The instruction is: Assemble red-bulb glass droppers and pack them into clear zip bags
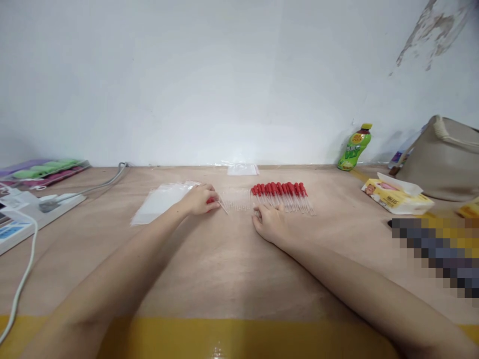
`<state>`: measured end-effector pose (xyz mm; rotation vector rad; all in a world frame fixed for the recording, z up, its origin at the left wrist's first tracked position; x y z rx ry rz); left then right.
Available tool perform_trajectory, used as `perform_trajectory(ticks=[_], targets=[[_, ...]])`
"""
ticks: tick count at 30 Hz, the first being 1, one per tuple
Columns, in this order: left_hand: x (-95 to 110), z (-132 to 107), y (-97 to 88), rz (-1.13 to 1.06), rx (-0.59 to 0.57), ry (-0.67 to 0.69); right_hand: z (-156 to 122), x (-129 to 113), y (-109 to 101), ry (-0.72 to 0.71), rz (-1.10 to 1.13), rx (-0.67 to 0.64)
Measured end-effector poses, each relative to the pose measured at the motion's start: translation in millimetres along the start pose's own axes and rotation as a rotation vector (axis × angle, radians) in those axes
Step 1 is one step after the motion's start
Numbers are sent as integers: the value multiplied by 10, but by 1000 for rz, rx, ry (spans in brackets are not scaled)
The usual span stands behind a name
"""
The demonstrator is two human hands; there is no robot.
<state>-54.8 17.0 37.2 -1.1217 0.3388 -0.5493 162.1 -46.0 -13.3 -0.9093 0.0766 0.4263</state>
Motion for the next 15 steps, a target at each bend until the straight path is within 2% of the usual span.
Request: perform_trajectory(ticks=[4,7,9,12,13,15], targets=[[2,-18,69,16,-14,-4,-81,17,-29,-37,60,0],[7,-21,65,-32,63,-29,-150,64,-48,-27,132,-20],[42,-54,24,-121,163,-71,-187,106,-58,13,159,-45],[191,-189,-39,-325,357,-184,-218,143,-81,31,134,-73],[269,-252,-32,-407,386,-221,-221,140,-93,18,111,-81],[458,-380,37,-540,364,-227,-218,111,-126,-21,51,-105]])
Point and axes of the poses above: each hand's wrist, its own z-axis towards the middle knuckle, its own y-axis out of the palm, x = y × z, the point moved 3 cm from there along z, towards the middle knuckle, and after that the axes turned 14 degrees about x, right-handed, at the moved point
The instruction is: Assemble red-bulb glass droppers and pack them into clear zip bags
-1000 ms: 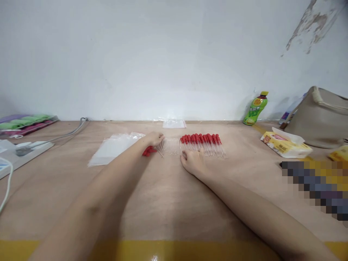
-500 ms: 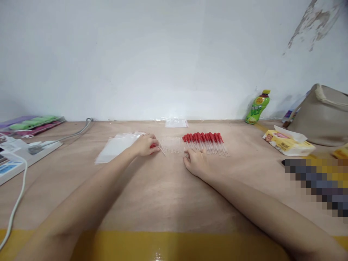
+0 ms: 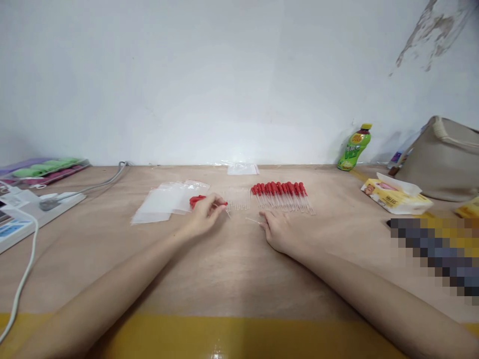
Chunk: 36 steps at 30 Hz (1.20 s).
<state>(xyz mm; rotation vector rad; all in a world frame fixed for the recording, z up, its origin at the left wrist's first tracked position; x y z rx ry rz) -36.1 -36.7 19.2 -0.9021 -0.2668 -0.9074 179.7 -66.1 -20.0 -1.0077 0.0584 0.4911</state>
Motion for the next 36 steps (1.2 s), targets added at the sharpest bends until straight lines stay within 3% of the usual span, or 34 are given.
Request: perform_trajectory(ticks=[4,7,12,16,25,36], targets=[[83,-303,229,-189,-99,-75,7,-113,-98,-98,-159,-42],[60,-361,310,-240,-148,-130,-1,-158,-125,-146,-189,-28],[65,-326,288,-145,-154,-73,-21,-100,-8,-144,171,86],[54,-334,295,-175,-149,-95,-24,-94,40,-225,372,138],[27,-329,308,-252,-214,-150,4,-151,-6,-286,309,65],[31,-348,306,-304,-326,-172,93,-131,-43,-237,422,-87]])
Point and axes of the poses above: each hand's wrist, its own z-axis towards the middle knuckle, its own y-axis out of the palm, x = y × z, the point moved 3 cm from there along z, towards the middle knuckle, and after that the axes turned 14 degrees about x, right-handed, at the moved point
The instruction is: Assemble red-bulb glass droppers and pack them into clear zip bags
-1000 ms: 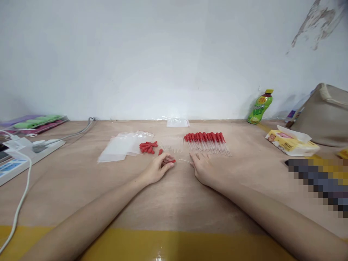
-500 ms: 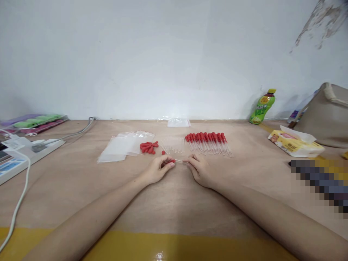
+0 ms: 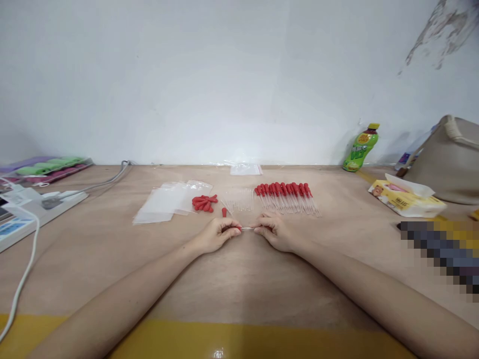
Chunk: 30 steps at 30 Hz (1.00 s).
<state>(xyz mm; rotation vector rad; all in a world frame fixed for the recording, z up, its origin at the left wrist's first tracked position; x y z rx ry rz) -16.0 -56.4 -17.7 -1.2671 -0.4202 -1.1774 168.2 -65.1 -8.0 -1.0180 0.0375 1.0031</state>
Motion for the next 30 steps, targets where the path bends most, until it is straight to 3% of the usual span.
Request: perform_trajectory(ticks=[5,10,17,30], targets=[[23,-6,2,-4,-20,-25,-7,18,16,-31,-104,3],[21,-7,5,36,12,-8,-39,11,38,-149,-230,70],[22,-5,-1,43,4,13,-47,32,38,-264,-258,118],[50,-5,20,160,34,100,-26,10,73,-222,-269,42]])
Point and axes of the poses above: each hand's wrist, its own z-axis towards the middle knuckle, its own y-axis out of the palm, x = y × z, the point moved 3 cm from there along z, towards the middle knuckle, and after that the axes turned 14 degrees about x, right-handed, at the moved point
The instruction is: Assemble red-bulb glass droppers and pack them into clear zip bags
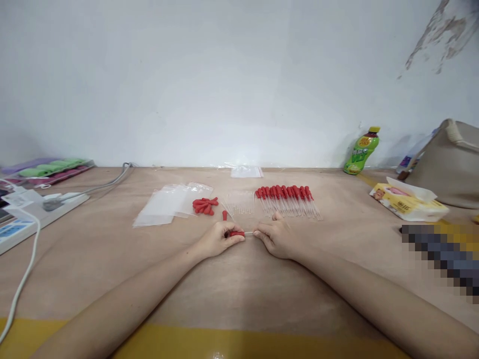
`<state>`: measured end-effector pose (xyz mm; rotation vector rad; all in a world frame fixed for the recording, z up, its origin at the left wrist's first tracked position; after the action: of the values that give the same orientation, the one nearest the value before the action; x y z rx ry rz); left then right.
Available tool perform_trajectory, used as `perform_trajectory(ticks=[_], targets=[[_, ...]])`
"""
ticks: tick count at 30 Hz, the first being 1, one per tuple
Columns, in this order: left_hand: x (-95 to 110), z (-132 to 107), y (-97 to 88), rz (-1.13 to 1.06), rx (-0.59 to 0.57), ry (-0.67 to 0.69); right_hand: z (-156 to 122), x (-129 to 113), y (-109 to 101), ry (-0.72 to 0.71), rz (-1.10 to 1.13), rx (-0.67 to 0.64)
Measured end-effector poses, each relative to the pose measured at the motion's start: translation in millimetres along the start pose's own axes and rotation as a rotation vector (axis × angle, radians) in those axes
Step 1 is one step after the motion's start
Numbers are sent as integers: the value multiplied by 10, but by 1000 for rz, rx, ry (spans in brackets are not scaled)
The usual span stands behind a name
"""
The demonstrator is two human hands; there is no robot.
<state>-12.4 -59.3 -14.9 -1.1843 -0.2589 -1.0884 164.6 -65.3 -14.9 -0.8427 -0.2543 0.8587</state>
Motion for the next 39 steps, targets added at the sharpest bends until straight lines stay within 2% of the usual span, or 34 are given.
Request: perform_trajectory(ticks=[7,13,18,22,26,30,39], targets=[[-33,3,4,-15,61,0,9,-16,9,8,2,-7],[-78,11,-37,4,196,-24,-8,41,-26,142,178,121],[-104,5,-37,-2,182,-50,-4,32,-33,77,207,185],[-105,-6,-8,-88,151,-61,3,-2,-19,35,181,201],[-86,-16,7,-136,128,-75,15,-49,-31,29,162,187],[-43,-17,-11,-81,141,-3,35,-91,-43,65,119,144],[-13,-30,-30,63,134,129,66,-105,64,259,136,-71]])
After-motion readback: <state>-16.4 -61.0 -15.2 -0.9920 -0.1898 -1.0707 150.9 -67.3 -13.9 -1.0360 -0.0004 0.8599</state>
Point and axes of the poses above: each hand's wrist, its own z-axis towards the middle knuckle, its own y-axis out of the palm, x = y × z, the point moved 3 cm from there along z, towards the middle knuckle, and after that the axes turned 14 degrees about x, right-handed, at the moved point
